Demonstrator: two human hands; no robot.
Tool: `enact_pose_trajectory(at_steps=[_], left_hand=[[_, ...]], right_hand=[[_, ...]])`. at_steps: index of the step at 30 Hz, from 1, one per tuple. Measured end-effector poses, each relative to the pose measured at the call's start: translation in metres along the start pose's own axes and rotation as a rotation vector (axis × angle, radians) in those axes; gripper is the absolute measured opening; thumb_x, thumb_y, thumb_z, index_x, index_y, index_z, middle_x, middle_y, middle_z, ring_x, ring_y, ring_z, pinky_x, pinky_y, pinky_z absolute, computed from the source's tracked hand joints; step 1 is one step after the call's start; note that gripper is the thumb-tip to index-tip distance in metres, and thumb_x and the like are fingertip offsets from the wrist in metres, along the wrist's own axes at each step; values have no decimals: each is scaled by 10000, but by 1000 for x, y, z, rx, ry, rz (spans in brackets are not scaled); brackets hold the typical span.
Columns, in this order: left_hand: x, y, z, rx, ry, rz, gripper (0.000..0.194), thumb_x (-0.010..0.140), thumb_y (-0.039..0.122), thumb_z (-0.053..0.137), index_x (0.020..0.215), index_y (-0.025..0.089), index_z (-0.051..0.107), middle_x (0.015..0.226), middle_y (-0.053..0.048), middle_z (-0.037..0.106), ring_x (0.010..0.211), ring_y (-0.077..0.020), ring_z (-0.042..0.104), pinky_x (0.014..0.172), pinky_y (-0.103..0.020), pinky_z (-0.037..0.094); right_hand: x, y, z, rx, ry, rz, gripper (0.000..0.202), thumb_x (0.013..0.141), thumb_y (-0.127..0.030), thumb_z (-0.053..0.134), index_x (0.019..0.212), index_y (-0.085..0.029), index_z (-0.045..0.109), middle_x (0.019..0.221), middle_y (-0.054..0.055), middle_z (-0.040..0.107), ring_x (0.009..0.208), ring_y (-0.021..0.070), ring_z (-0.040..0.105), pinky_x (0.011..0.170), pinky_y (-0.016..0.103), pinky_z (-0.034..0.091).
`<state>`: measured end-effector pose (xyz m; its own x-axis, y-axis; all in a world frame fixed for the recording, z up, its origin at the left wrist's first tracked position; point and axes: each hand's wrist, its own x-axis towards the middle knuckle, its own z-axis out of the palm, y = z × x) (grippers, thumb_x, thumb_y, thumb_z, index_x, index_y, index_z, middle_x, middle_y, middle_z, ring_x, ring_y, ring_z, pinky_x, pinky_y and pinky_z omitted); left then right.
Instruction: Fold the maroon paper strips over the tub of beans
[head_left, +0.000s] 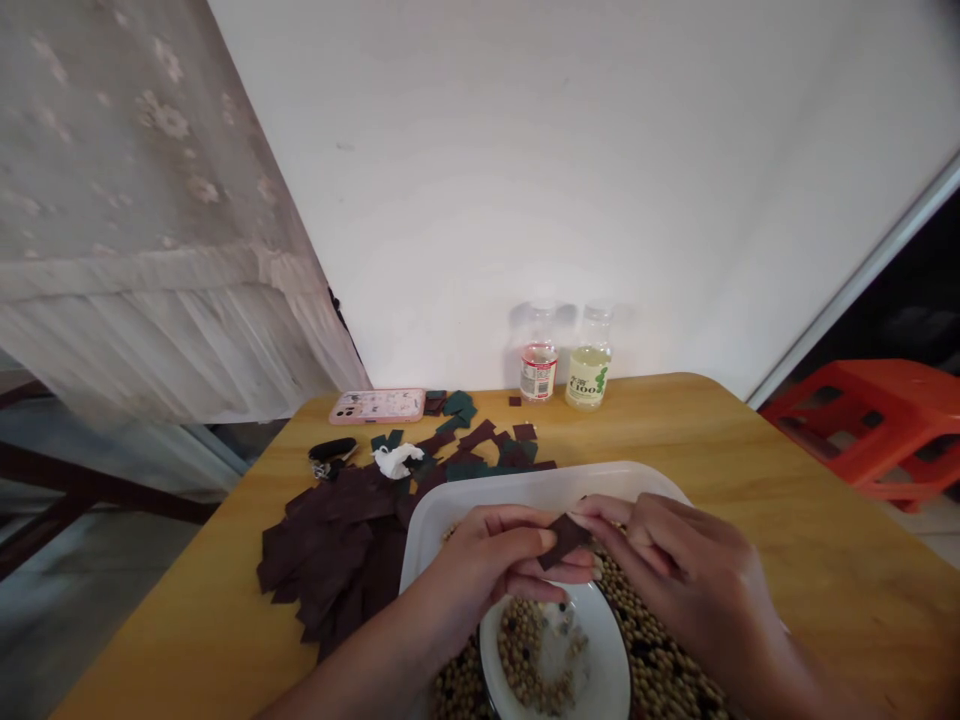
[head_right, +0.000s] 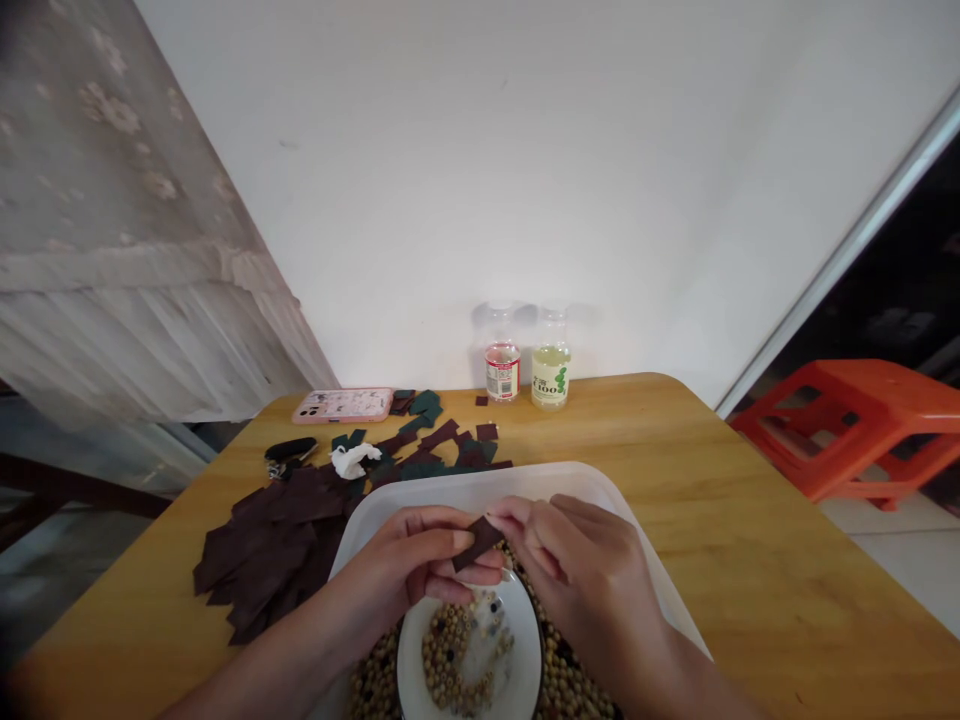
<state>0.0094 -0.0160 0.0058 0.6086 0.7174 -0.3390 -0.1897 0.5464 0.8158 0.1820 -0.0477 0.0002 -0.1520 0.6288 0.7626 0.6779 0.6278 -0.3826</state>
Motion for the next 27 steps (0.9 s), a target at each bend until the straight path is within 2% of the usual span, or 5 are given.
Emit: enact_pose_trajectory(at_steps=[12,16,20,25,27], left_hand=[[1,1,-1,16,16,-13,169,720,228,634,839,117,677,824,-102,708,777,-198,675,591,-187,508],[1,1,-1,13,33,-14,203,709,239,641,861,108,671,819,-108,708,769,-202,676,574,-183,504],[3,1,-2,-3,46,-10,185,691,236,658,830,114,664,793,-101,709,749,-202,678,580,-194,512],[3,1,-1,-16,75,-5,196,684,243,667,832,116,655,775,-98,709,758,-204,677,571,-192,510],[3,1,-1,-20,93,-4,208,657,245,690,815,115,650,755,-94,708,745,-211,678,573,-206,513]], right_hand=[[0,1,-1,-6,-43,-38,370,817,-111,552,543,-216,325,465,-52,460,485,112,584,441,198,398],[0,3,-1,-30,19,1,381,808,-132,578,548,-216,313,458,-50,455,526,132,605,454,208,392],[-2,3,0,-1,-59,-38,367,813,-99,558,555,-211,322,495,-45,495,499,108,578,461,207,392],[-2,2,-1,-27,-1,-6,378,808,-125,579,553,-214,315,468,-57,438,468,101,538,454,211,377],[-1,1,-1,-20,-39,-51,358,814,-111,559,560,-214,329,471,-59,448,442,91,505,444,210,367]])
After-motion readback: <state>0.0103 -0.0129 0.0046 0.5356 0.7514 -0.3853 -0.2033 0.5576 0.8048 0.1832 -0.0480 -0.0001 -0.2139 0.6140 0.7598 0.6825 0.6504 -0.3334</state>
